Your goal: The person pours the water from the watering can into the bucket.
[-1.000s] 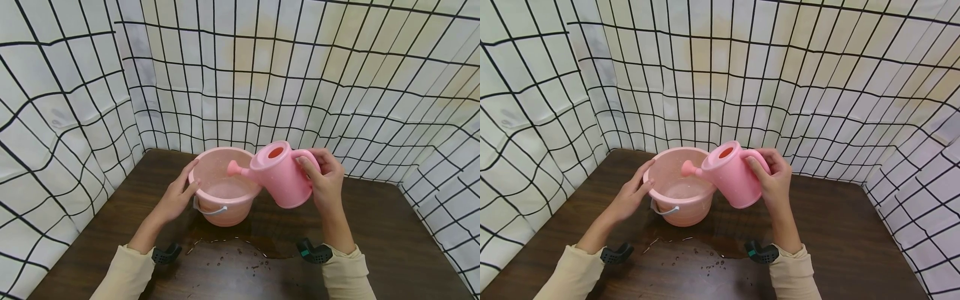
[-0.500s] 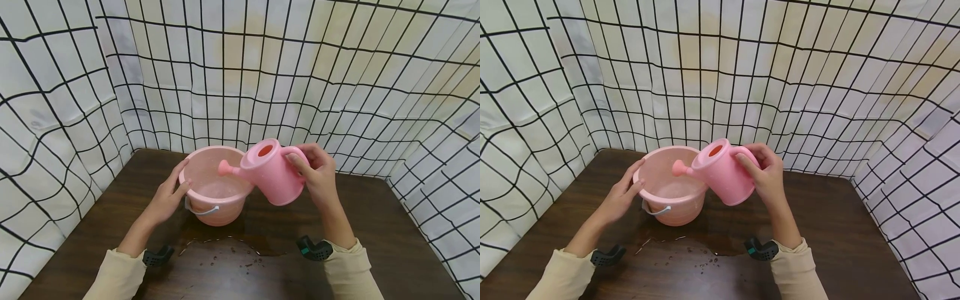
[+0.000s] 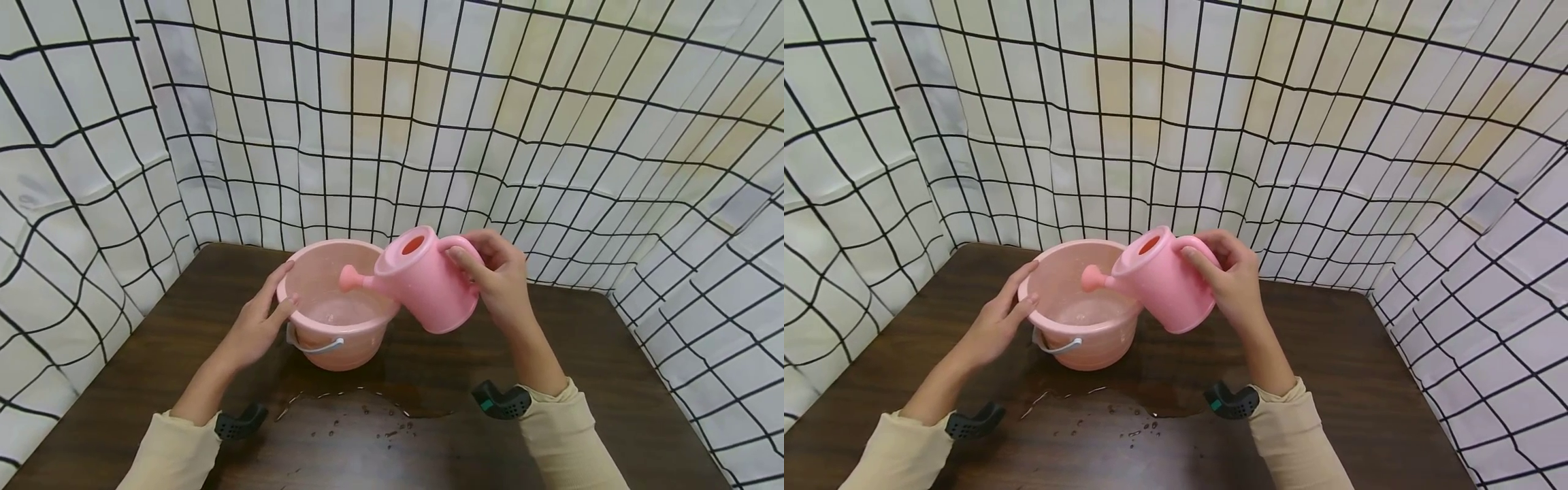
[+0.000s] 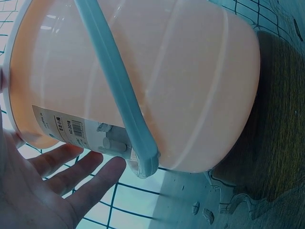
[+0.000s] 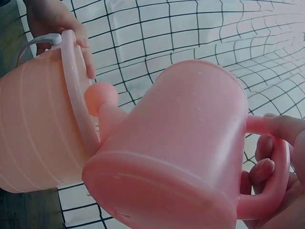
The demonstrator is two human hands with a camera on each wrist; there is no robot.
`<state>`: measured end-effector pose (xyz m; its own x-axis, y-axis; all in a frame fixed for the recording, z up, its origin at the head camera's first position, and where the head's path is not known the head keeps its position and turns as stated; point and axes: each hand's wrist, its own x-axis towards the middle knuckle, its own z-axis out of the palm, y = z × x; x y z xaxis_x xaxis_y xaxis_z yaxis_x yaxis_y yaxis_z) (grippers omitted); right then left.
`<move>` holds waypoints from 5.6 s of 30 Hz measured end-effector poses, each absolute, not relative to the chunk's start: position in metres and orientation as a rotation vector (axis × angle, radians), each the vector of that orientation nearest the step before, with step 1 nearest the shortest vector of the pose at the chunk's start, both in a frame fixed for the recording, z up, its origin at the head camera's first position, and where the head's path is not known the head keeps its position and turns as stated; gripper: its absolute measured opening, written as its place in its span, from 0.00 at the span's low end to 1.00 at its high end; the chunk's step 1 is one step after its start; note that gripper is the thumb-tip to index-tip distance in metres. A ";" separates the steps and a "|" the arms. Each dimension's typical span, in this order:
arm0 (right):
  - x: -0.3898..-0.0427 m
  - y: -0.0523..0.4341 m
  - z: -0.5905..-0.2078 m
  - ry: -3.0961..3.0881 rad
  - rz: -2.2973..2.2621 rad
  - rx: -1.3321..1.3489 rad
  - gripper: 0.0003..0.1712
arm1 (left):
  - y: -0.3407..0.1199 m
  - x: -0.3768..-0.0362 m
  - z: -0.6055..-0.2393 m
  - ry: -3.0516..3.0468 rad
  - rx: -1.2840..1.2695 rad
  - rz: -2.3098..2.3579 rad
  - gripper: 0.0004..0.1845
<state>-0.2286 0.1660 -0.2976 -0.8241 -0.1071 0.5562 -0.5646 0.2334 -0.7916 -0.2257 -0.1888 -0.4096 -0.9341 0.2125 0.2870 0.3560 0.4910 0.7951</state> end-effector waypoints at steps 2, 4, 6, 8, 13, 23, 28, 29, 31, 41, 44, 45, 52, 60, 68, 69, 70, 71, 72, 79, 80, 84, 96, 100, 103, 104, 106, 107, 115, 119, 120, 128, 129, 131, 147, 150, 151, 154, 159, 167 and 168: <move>-0.230 0.165 -0.297 -2.135 1.623 0.622 0.10 | -0.190 -0.226 -0.410 -2.587 -0.493 -1.430 0.34; -0.230 0.164 -0.295 -2.146 1.624 0.623 0.09 | -0.190 -0.226 -0.410 -2.591 -0.496 -1.432 0.34; -0.232 0.163 -0.294 -2.155 1.620 0.628 0.09 | -0.190 -0.227 -0.409 -2.586 -0.502 -1.430 0.34; -0.233 0.161 -0.292 -2.171 1.612 0.634 0.09 | -0.190 -0.226 -0.410 -2.577 -0.502 -1.431 0.33; -0.235 0.158 -0.288 -2.216 1.580 0.634 0.10 | -0.190 -0.224 -0.413 -2.572 -0.489 -1.437 0.33; -0.239 0.148 -0.279 -2.227 1.549 0.659 0.12 | -0.188 -0.223 -0.411 -2.573 -0.486 -1.436 0.33; -0.245 0.138 -0.276 -2.227 1.518 0.688 0.12 | -0.190 -0.224 -0.410 -2.578 -0.479 -1.418 0.33; -0.246 0.137 -0.276 -2.230 1.512 0.700 0.12 | -0.190 -0.224 -0.411 -2.577 -0.480 -1.416 0.33; -0.248 0.133 -0.274 -2.238 1.503 0.728 0.11 | -0.190 -0.224 -0.411 -2.577 -0.484 -1.413 0.33; -0.253 0.122 -0.262 -2.322 1.379 0.836 0.11 | -0.190 -0.223 -0.409 -2.566 -0.498 -1.409 0.33; -0.255 0.119 -0.257 -2.383 1.324 0.835 0.11 | -0.191 -0.224 -0.408 -2.567 -0.500 -1.404 0.33; -0.255 0.118 -0.255 -2.405 1.312 0.833 0.12 | -0.191 -0.225 -0.408 -2.568 -0.499 -1.400 0.33; -0.257 0.111 -0.246 -2.489 1.274 0.875 0.12 | -0.191 -0.228 -0.406 -2.583 -0.494 -1.391 0.33; -0.256 0.111 -0.249 -2.491 1.304 0.896 0.10 | -0.193 -0.223 -0.411 -2.591 -0.491 -1.419 0.34; -0.253 0.120 -0.249 -2.474 1.305 0.851 0.11 | -0.189 -0.223 -0.413 -2.560 -0.517 -1.442 0.33; -0.253 0.121 -0.248 -2.473 1.300 0.849 0.11 | -0.188 -0.223 -0.413 -2.560 -0.515 -1.440 0.33; -0.253 0.122 -0.249 -2.473 1.299 0.847 0.11 | -0.188 -0.224 -0.414 -2.559 -0.513 -1.438 0.33; -0.253 0.122 -0.249 -2.472 1.298 0.855 0.11 | -0.187 -0.224 -0.415 -2.562 -0.509 -1.437 0.33; -0.253 0.123 -0.249 -2.471 1.298 0.864 0.11 | -0.187 -0.224 -0.416 -2.562 -0.504 -1.435 0.33; -0.252 0.121 -0.247 -2.463 1.317 0.895 0.10 | -0.185 -0.222 -0.418 -2.560 -0.499 -1.442 0.33; -0.252 0.121 -0.247 -2.462 1.318 0.897 0.10 | -0.185 -0.222 -0.417 -2.558 -0.499 -1.444 0.33; -0.252 0.121 -0.246 -2.462 1.312 0.895 0.09 | -0.184 -0.223 -0.415 -2.552 -0.512 -1.451 0.33; -0.254 0.121 -0.243 -2.458 1.282 0.887 0.10 | -0.185 -0.225 -0.413 -2.541 -0.538 -1.465 0.33; -0.253 0.121 -0.243 -2.466 1.285 0.888 0.11 | -0.186 -0.224 -0.413 -2.538 -0.537 -1.460 0.33; -0.253 0.120 -0.243 -2.470 1.289 0.886 0.11 | -0.187 -0.224 -0.413 -2.537 -0.541 -1.460 0.34; -0.254 0.120 -0.243 -2.470 1.289 0.887 0.11 | -0.187 -0.224 -0.412 -2.534 -0.545 -1.465 0.34; -0.255 0.121 -0.243 -2.471 1.287 0.890 0.11 | -0.187 -0.224 -0.412 -2.536 -0.547 -1.465 0.34; -0.255 0.121 -0.243 -2.473 1.285 0.891 0.11 | -0.187 -0.224 -0.412 -2.536 -0.550 -1.466 0.34; -0.255 0.121 -0.241 -2.481 1.273 0.875 0.11 | -0.185 -0.225 -0.413 -2.532 -0.566 -1.475 0.34; -0.254 0.120 -0.240 -2.491 1.274 0.856 0.11 | -0.185 -0.226 -0.415 -2.523 -0.569 -1.485 0.34; -0.254 0.120 -0.240 -2.493 1.278 0.854 0.11 | -0.185 -0.226 -0.415 -2.521 -0.568 -1.488 0.34; -0.255 0.117 -0.240 -2.482 1.291 0.870 0.11 | -0.188 -0.224 -0.414 -2.532 -0.553 -1.491 0.34; -0.256 0.117 -0.240 -2.481 1.289 0.877 0.11 | -0.188 -0.224 -0.414 -2.534 -0.550 -1.486 0.34; -0.256 0.116 -0.240 -2.484 1.270 0.879 0.11 | -0.188 -0.223 -0.414 -2.537 -0.545 -1.480 0.34; -0.256 0.117 -0.239 -2.483 1.234 0.861 0.11 | -0.187 -0.227 -0.412 -2.544 -0.552 -1.479 0.34; -0.256 0.118 -0.239 -2.484 1.251 0.852 0.11 | -0.187 -0.227 -0.411 -2.546 -0.552 -1.477 0.34; -0.256 0.118 -0.239 -2.485 1.255 0.850 0.11 | -0.187 -0.227 -0.411 -2.547 -0.551 -1.476 0.34; -0.256 0.117 -0.240 -2.484 1.260 0.851 0.11 | -0.186 -0.227 -0.411 -2.544 -0.554 -1.479 0.34; -0.257 0.116 -0.242 -2.492 1.266 0.861 0.10 | -0.186 -0.227 -0.412 -2.544 -0.555 -1.476 0.33; -0.259 0.111 -0.246 -2.485 1.269 0.864 0.10 | -0.187 -0.225 -0.412 -2.554 -0.536 -1.481 0.33; -0.259 0.110 -0.246 -2.483 1.269 0.869 0.10 | -0.187 -0.224 -0.412 -2.554 -0.533 -1.481 0.33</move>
